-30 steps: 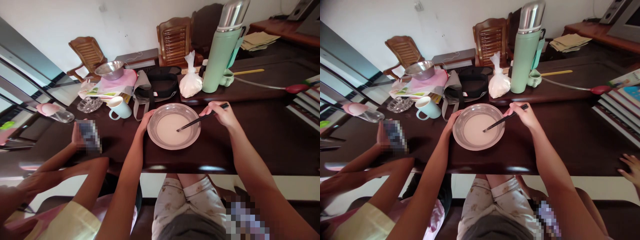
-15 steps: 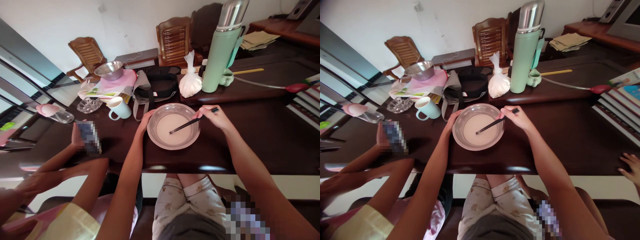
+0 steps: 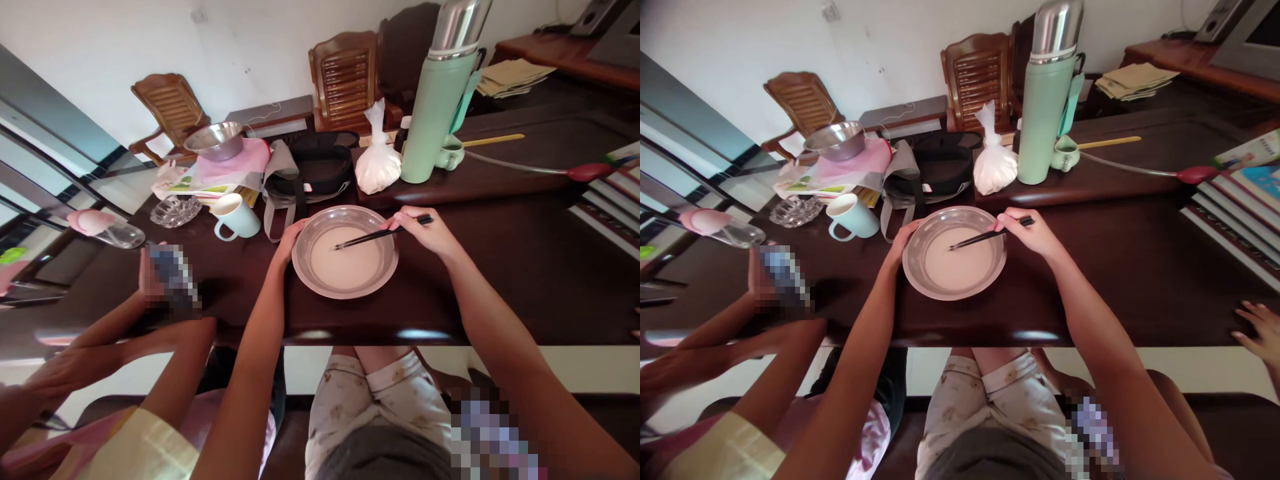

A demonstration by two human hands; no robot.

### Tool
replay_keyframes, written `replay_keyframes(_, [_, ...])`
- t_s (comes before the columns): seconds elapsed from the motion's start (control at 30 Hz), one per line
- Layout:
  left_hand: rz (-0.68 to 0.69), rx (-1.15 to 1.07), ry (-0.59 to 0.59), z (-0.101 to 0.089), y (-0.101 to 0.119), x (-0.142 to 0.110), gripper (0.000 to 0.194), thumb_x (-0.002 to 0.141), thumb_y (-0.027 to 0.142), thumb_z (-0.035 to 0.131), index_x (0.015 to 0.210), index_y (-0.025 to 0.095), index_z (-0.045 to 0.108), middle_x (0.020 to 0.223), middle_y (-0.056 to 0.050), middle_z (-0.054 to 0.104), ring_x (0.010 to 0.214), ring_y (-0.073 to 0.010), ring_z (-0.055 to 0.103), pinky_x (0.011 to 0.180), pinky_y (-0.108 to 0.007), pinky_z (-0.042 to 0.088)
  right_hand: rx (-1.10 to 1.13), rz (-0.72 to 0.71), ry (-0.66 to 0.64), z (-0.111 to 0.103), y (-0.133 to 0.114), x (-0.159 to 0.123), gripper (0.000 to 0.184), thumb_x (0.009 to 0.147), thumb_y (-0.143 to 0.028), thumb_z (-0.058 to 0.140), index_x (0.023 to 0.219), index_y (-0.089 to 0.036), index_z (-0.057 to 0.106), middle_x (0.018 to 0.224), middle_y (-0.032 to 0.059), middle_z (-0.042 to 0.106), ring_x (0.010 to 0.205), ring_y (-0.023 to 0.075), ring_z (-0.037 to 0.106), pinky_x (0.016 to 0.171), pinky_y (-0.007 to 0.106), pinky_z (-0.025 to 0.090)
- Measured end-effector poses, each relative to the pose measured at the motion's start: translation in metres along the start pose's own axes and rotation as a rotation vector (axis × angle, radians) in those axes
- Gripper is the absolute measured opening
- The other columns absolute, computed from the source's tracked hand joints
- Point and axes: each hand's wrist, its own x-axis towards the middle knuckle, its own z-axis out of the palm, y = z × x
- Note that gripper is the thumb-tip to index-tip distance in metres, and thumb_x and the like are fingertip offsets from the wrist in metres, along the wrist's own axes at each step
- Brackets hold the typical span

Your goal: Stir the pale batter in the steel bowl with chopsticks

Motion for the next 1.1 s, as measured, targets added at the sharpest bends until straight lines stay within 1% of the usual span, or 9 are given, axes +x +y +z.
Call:
replay_keyframes(0.13, [0.003,-0.001,-0.013,-0.001,-0.001,0.001,0.045,0.076,0.043,0.058,0.106,0.012,0.068,0.102,-0.008,0.069,0.100,-0.0263,0.060,0.089,-0.034,0.043,-0.010,-0.015,0.090,-0.010,0.004,0.000,0.033,0.082,-0.059,0.054,0.062,-0.038,0.069,0.074,0.0009,0.074,0.093,0.0235,0.069,0.083,0.040,0.052])
replay_keyframes(0.33, [0.016,0.023,-0.009,-0.001,-0.001,0.002,0.043,0.076,0.043,0.057,0.105,0.012,0.069,0.103,-0.008,0.069,0.100,-0.0258,0.059,0.091,-0.033,0.042,-0.023,-0.061,0.019,0.003,0.005,-0.001,0.033,0.080,-0.063,0.055,0.066,-0.037,0.070,0.082,0.0014,0.074,0.102,0.0243,0.066,0.080,0.040,0.053])
replay_keyframes(0.5, [0.017,0.023,-0.018,-0.002,-0.002,0.002,0.042,0.078,0.042,0.056,0.106,0.012,0.068,0.103,-0.007,0.069,0.102,-0.0260,0.059,0.091,-0.033,0.042,-0.034,-0.052,0.096,-0.009,0.004,0.000,0.031,0.083,-0.060,0.052,0.066,-0.040,0.069,0.076,0.0008,0.074,0.096,0.0230,0.069,0.083,0.039,0.052])
replay_keyframes(0.57, [0.016,0.012,-0.024,-0.002,-0.003,0.002,0.043,0.077,0.042,0.056,0.106,0.013,0.068,0.102,-0.007,0.069,0.101,-0.0258,0.059,0.090,-0.033,0.043,-0.024,-0.038,0.079,-0.009,0.003,0.000,0.033,0.083,-0.061,0.051,0.063,-0.040,0.069,0.073,0.0015,0.074,0.095,0.0239,0.069,0.081,0.040,0.052])
replay_keyframes(0.7, [0.002,0.012,-0.006,-0.001,-0.002,0.002,0.043,0.078,0.042,0.056,0.106,0.012,0.068,0.102,-0.007,0.069,0.099,-0.0253,0.060,0.090,-0.033,0.043,-0.035,-0.003,-0.016,0.002,0.000,-0.001,0.030,0.080,-0.061,0.055,0.067,-0.039,0.070,0.080,0.0022,0.074,0.098,0.0259,0.068,0.078,0.041,0.053])
replay_keyframes(0.8, [0.005,0.034,0.001,-0.001,-0.001,0.001,0.043,0.078,0.042,0.055,0.106,0.012,0.068,0.103,-0.007,0.069,0.102,-0.0255,0.059,0.091,-0.033,0.042,-0.033,0.006,0.041,0.001,-0.001,-0.001,0.025,0.080,-0.059,0.057,0.067,-0.041,0.070,0.080,0.0013,0.074,0.097,0.0260,0.068,0.081,0.041,0.053])
replay_keyframes(0.9, [0.007,0.028,-0.014,-0.001,-0.001,0.002,0.044,0.078,0.043,0.056,0.106,0.012,0.068,0.104,-0.008,0.069,0.101,-0.0258,0.059,0.089,-0.033,0.043,0.020,0.023,0.102,-0.005,-0.004,-0.001,0.030,0.082,-0.059,0.055,0.059,-0.042,0.066,0.073,0.0009,0.074,0.094,0.0260,0.068,0.080,0.040,0.052])
replay_keyframes(0.97, [0.006,0.018,-0.024,-0.002,-0.002,0.002,0.044,0.077,0.043,0.056,0.106,0.012,0.068,0.103,-0.008,0.069,0.098,-0.0254,0.060,0.088,-0.033,0.044,0.042,0.050,0.067,-0.002,-0.007,-0.002,0.034,0.081,-0.060,0.055,0.057,-0.039,0.066,0.072,0.0014,0.073,0.093,0.0267,0.069,0.079,0.040,0.053])
replay_keyframes(1.1, [0.010,0.020,-0.015,0.000,-0.001,0.001,0.043,0.077,0.042,0.056,0.106,0.012,0.068,0.101,-0.007,0.069,0.096,-0.0249,0.061,0.088,-0.033,0.044,0.026,0.071,-0.018,0.008,-0.014,-0.004,0.034,0.082,-0.057,0.058,0.067,-0.028,0.069,0.082,0.0026,0.074,0.089,0.0263,0.069,0.082,0.040,0.051])
